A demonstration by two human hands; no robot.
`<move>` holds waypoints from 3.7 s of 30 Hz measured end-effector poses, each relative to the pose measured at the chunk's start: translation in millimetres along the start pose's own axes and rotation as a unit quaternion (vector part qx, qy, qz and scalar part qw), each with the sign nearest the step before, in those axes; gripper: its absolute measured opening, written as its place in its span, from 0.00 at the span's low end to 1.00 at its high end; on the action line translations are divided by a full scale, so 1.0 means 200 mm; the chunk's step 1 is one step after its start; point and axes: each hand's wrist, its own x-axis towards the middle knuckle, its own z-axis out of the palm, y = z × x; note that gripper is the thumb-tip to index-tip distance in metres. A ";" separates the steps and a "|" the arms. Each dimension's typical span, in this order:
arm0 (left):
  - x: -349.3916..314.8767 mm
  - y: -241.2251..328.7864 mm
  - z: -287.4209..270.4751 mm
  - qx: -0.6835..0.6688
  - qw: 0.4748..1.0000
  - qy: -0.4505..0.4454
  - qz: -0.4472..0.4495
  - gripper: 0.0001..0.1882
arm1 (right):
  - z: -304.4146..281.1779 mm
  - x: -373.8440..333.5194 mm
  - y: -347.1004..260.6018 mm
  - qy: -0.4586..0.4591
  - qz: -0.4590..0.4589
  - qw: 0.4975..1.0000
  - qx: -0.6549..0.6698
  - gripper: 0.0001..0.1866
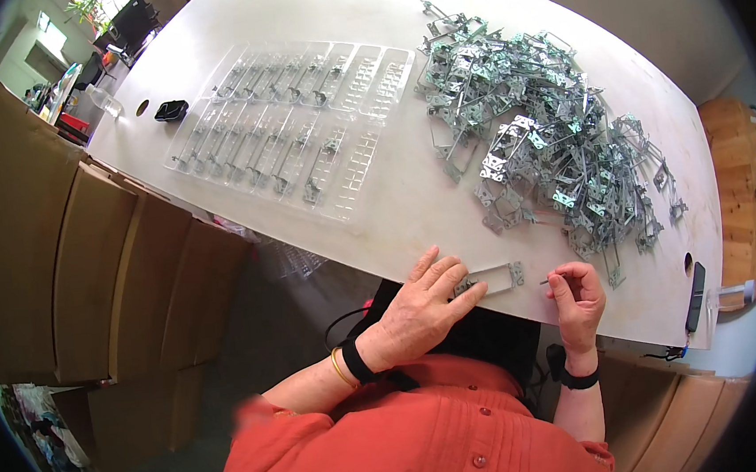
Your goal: The person sits at a white table and assembles small metal brackets by inserting pins into them. They pick up a bracket and a pin from a pile, insert the pin, and place the assembled unit into a clear plastic tray. The process is repeated continuously throughout the clip.
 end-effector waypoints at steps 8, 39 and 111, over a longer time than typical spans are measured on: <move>0.06 0.01 -0.03 -0.036 0.999 0.037 -0.004 0.20 | 0.01 0.00 0.01 0.007 -0.001 1.000 0.016 0.07; 0.23 -0.02 0.11 -0.141 0.969 0.132 -0.157 0.10 | 0.22 0.08 0.01 0.081 -0.111 0.990 -0.026 0.08; 0.24 -0.03 0.10 -0.139 0.969 0.144 -0.143 0.06 | 0.26 0.13 -0.04 0.064 -0.195 0.967 -0.149 0.09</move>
